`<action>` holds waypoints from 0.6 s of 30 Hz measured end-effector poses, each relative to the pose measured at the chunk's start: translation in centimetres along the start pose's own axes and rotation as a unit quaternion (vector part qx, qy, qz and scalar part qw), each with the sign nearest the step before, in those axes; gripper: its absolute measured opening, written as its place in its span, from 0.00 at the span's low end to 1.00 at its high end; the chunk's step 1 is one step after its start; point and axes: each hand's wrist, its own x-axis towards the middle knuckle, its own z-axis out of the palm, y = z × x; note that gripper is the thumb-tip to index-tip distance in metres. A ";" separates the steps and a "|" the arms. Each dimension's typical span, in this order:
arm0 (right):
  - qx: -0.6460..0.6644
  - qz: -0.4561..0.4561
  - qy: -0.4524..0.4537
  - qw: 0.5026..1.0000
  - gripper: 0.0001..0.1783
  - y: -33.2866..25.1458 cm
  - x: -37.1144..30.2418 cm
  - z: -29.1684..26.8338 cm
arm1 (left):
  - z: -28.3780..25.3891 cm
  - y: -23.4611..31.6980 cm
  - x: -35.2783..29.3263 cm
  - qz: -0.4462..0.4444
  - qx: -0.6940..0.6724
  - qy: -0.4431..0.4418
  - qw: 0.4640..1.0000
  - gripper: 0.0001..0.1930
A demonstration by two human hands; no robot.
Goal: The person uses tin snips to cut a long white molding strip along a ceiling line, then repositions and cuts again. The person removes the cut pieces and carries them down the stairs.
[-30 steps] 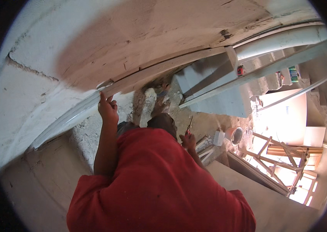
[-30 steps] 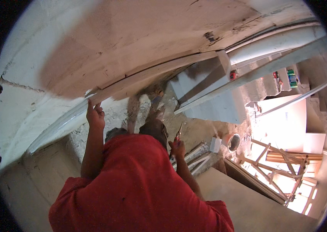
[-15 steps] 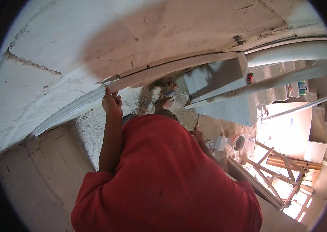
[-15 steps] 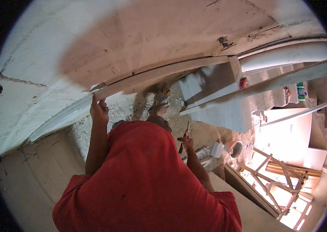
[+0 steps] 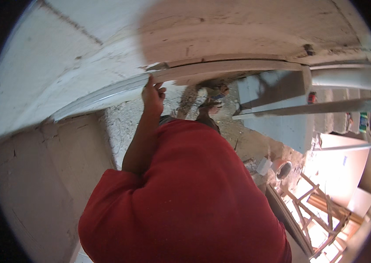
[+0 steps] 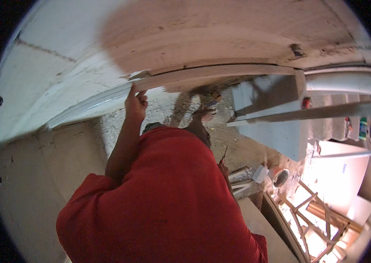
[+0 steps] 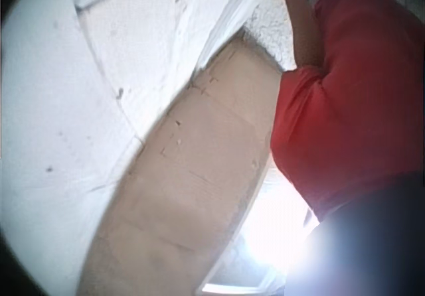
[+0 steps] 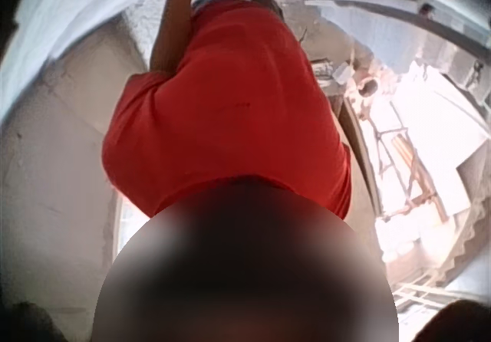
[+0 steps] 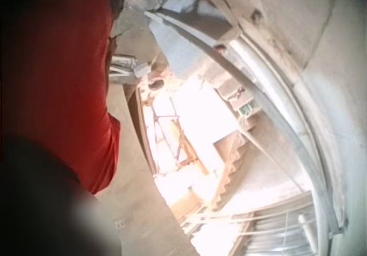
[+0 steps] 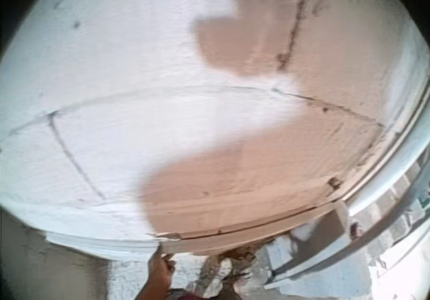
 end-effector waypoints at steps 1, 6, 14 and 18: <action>-0.009 0.006 0.008 1.000 0.23 0.2 -0.1 0.0 | 0.1 0.1 -0.1 -0.004 -0.002 0.004 1.000 0.22; -0.042 0.014 0.056 0.997 0.25 -2.9 -3.2 -1.0 | 0.6 0.2 -0.8 -0.003 -0.014 0.008 1.000 0.20; -0.091 -0.026 0.120 0.988 0.27 -8.1 -6.1 -1.7 | 0.5 0.2 -1.2 0.000 -0.002 -0.026 1.000 0.17; -0.127 -0.072 0.157 0.977 0.28 -11.6 -7.2 -2.1 | 0.3 0.2 -1.3 -0.004 0.003 -0.042 0.999 0.14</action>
